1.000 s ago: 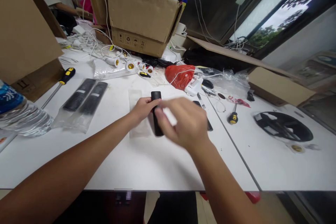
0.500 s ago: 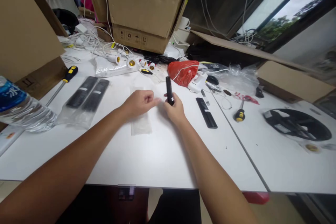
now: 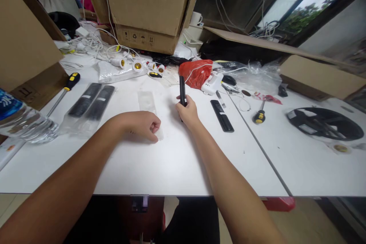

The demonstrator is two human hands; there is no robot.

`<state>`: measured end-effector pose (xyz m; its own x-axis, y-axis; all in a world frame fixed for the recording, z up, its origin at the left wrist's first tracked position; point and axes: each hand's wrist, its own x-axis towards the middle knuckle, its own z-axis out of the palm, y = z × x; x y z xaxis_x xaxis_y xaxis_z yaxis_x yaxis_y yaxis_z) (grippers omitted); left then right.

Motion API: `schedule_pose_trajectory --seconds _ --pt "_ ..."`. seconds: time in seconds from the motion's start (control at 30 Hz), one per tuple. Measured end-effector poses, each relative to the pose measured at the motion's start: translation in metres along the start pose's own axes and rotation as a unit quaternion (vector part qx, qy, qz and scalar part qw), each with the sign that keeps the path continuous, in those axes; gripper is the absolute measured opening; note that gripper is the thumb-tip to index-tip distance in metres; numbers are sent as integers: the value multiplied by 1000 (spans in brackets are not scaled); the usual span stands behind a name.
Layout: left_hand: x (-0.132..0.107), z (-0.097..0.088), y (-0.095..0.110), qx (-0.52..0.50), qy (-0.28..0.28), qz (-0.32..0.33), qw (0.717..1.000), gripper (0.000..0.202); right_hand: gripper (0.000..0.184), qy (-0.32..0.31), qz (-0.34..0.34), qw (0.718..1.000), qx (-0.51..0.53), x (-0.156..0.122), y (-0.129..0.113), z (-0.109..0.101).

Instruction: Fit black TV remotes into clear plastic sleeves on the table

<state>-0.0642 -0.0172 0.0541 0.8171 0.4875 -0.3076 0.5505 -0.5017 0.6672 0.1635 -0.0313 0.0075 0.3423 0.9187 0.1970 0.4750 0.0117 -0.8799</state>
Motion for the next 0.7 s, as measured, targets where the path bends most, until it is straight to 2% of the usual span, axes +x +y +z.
schedule_pose_trajectory --seconds 0.13,0.2,0.23,0.3,0.37,0.43,0.57,0.7 --pt "-1 -1 -1 3 -6 -2 1000 11 34 -9 10 1000 9 0 -2 0" --pt "2 1 -2 -2 21 17 1000 12 33 -16 22 999 20 -1 -3 0" --pt "5 4 -2 -8 50 30 998 14 33 -21 29 999 32 -2 -4 0" --pt "12 10 -2 -21 146 53 988 18 30 -34 39 995 83 -2 -6 1" --pt "22 20 0 -40 255 66 964 19 31 -50 55 985 157 -3 -10 2" --pt "32 31 3 -73 337 75 936 19 34 -89 89 965 230 -3 -13 -1" --pt "47 46 5 -99 384 110 911 16 35 -223 177 913 294 -2 -16 -23" --pt "54 45 -1 -73 420 118 897 12 35 -305 239 893 231 2 -12 -60"
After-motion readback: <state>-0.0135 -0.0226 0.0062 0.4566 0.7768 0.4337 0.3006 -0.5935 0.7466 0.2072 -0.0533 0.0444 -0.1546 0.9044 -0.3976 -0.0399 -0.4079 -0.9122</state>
